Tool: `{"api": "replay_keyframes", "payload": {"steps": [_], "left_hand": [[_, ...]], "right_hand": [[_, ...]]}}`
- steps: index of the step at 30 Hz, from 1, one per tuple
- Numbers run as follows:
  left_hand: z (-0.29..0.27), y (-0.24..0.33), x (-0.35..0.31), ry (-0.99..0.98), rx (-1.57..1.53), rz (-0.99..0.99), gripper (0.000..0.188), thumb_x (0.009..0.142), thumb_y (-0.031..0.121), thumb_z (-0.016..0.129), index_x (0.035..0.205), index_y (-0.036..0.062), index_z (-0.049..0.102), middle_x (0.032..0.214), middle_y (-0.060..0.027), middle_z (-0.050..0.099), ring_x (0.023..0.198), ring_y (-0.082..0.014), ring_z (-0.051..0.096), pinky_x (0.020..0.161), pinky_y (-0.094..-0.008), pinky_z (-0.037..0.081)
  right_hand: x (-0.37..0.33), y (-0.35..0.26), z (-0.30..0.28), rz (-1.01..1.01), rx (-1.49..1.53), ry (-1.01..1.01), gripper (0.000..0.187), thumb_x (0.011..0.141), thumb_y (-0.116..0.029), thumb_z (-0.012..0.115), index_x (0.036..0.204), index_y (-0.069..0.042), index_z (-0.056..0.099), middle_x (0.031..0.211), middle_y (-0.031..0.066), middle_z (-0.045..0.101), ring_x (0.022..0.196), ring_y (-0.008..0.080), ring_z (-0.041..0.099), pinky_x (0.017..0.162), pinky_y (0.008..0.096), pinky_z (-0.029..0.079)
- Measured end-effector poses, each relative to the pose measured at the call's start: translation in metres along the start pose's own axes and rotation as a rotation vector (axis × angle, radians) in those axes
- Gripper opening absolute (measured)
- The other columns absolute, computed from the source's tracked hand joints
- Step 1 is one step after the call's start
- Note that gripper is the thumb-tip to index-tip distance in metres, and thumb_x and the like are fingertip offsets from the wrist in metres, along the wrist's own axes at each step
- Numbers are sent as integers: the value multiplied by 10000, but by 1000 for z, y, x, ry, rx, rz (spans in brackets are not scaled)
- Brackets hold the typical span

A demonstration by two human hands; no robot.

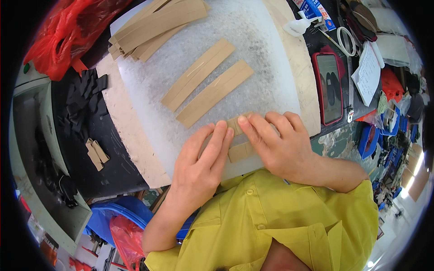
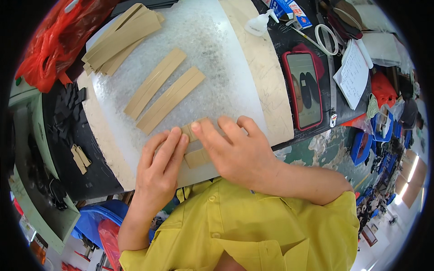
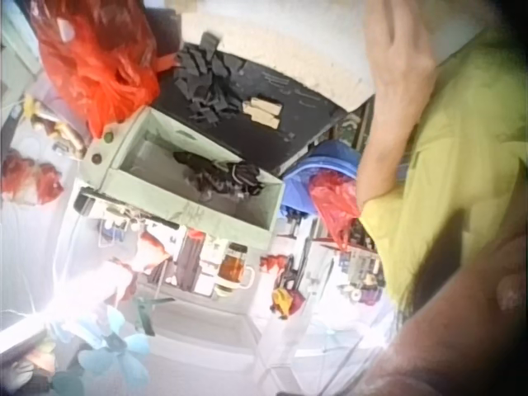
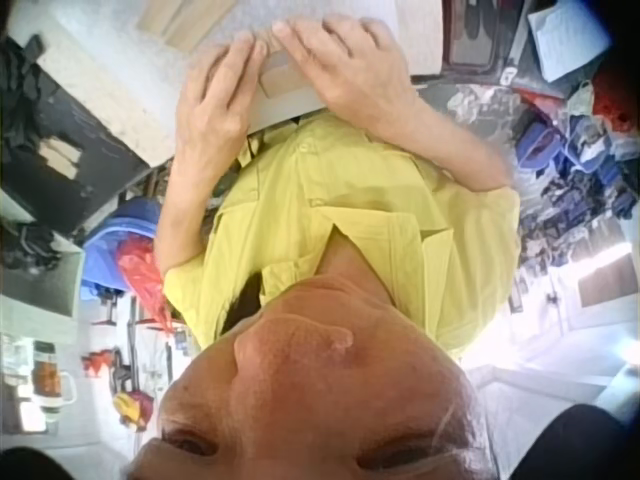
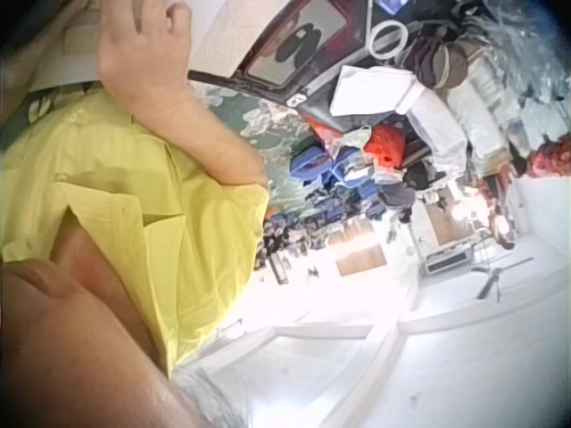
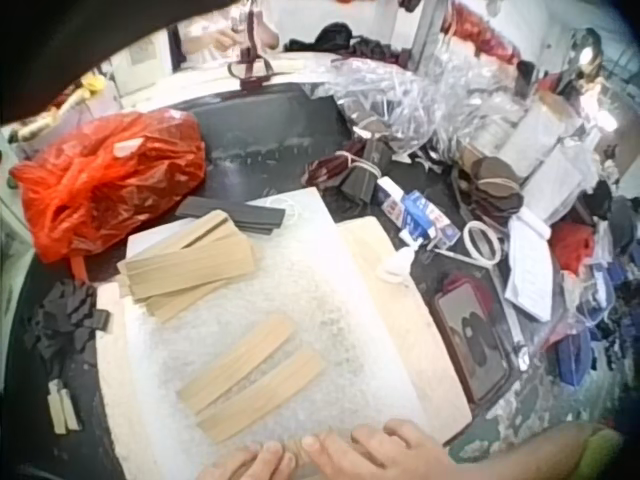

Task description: The person applies glue from a white tube onto long, thin strips of light brown material laid on a white board. They then fold each strip in half to create small rectangular units and place them in a pile. The process is repeated for multiple strips throughout the video.

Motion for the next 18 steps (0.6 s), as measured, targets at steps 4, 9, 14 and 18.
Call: {"api": "replay_keyframes", "payload": {"steps": [4, 9, 14, 18], "left_hand": [[1, 7, 4, 13, 179, 113, 293, 883, 34, 682, 1162, -55, 681, 1202, -132, 619, 1100, -309, 597, 858, -405, 536], [-26, -5, 24, -80, 70, 64, 309, 793, -38, 715, 1099, 5, 723, 1156, -119, 643, 1014, -290, 616, 792, -385, 502], [-23, -40, 6, 359, 41, -163, 253, 824, 109, 765, 1068, 56, 724, 1035, -72, 647, 886, -238, 586, 770, -378, 426], [-25, -49, 4, 369, 199, -330, 308, 780, 102, 811, 1076, 77, 733, 997, -53, 649, 831, -224, 564, 781, -365, 398]], "right_hand": [[2, -7, 4, 9, -57, -23, 464, 786, -140, 648, 1221, 21, 658, 1182, 102, 606, 948, 240, 558, 762, 368, 437], [28, 24, -8, 15, 285, -274, 400, 742, -88, 673, 1136, -19, 681, 1128, 80, 658, 973, 253, 611, 810, 377, 455], [62, 64, 1, 106, 301, 211, 345, 739, -39, 729, 1082, -61, 697, 1007, 48, 662, 962, 266, 626, 832, 380, 455], [59, 65, 11, 128, 310, 233, 291, 796, -65, 752, 1083, -65, 701, 989, 32, 663, 953, 257, 614, 839, 389, 446]]}}
Point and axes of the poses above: each hand's wrist, its own x-axis towards the middle knuckle, its own z-axis out of the palm, y = z × x, the point moved 6 cm from there along x, towards the middle knuckle
